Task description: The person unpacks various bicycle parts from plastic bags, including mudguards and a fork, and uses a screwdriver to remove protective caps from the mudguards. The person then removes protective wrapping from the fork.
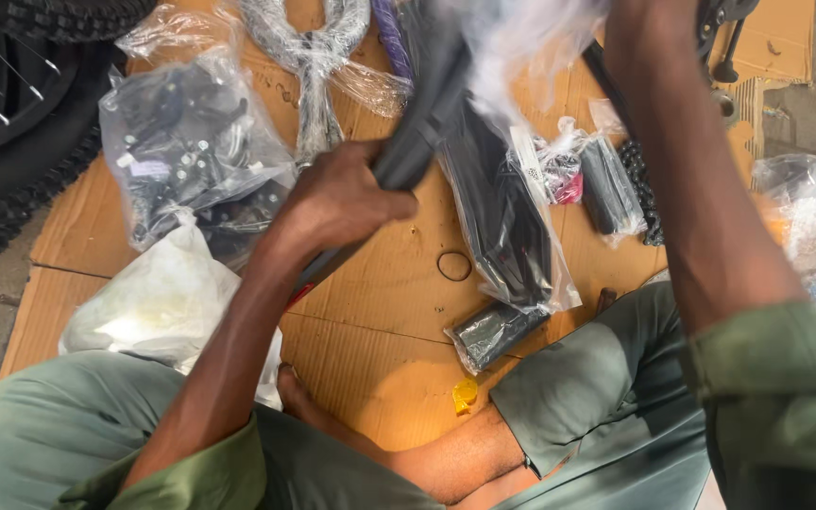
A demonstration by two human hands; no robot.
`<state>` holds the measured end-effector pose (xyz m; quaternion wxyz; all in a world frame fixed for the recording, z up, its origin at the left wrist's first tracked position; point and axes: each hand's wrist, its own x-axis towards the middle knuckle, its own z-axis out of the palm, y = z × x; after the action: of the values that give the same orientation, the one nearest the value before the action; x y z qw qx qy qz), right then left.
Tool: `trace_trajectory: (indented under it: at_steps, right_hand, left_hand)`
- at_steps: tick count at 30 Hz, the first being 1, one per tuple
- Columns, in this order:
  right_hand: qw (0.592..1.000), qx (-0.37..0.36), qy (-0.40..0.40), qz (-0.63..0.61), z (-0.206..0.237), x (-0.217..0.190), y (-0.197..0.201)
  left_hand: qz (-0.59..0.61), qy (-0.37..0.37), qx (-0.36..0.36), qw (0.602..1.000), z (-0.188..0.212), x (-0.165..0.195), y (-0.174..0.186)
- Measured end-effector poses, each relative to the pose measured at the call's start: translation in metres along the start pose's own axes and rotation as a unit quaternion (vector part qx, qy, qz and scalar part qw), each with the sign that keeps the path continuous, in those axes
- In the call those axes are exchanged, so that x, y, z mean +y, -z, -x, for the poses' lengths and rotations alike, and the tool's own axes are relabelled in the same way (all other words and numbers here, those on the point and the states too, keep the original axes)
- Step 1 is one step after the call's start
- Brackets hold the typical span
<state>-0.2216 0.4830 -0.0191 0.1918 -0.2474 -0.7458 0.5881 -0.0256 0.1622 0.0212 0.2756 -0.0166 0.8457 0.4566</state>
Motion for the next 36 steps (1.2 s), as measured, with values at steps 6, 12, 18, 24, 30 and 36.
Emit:
trace_trajectory:
  at_steps: [6,12,18,24,30,36]
  right_hand:
    - [0.954,-0.291,0.066,0.033,0.085,-0.011,-0.001]
    - [0.856,-0.469,0.189,-0.11,0.132,0.0,-0.024]
    - [0.939,-0.263,-0.053,-0.217,0.03,0.028,-0.021]
    - [0.924,-0.188,-0.017,-0.334,-0.081,0.032,0.033]
    - [0.9,-0.189,-0.031,-0.391,0.012,0.033,0.013]
    - [0.888,-0.433,0.113,-0.104,0.332,0.037,-0.077]
  left_hand:
    - [0.114,0.045,0.07,0.99,-0.008,-0.009,-0.001]
    - [0.156,-0.066,0.05,0.984,-0.003,-0.006,-0.017]
    - [0.028,0.053,-0.104,0.993,0.017,-0.002,-0.002]
    - [-0.026,-0.075,-0.287,0.955,0.052,0.009,-0.013]
    - [0.142,-0.145,-0.096,0.975,0.054,0.027,0.036]
    - [0.278,-0.249,0.136,0.918,0.069,0.051,0.073]
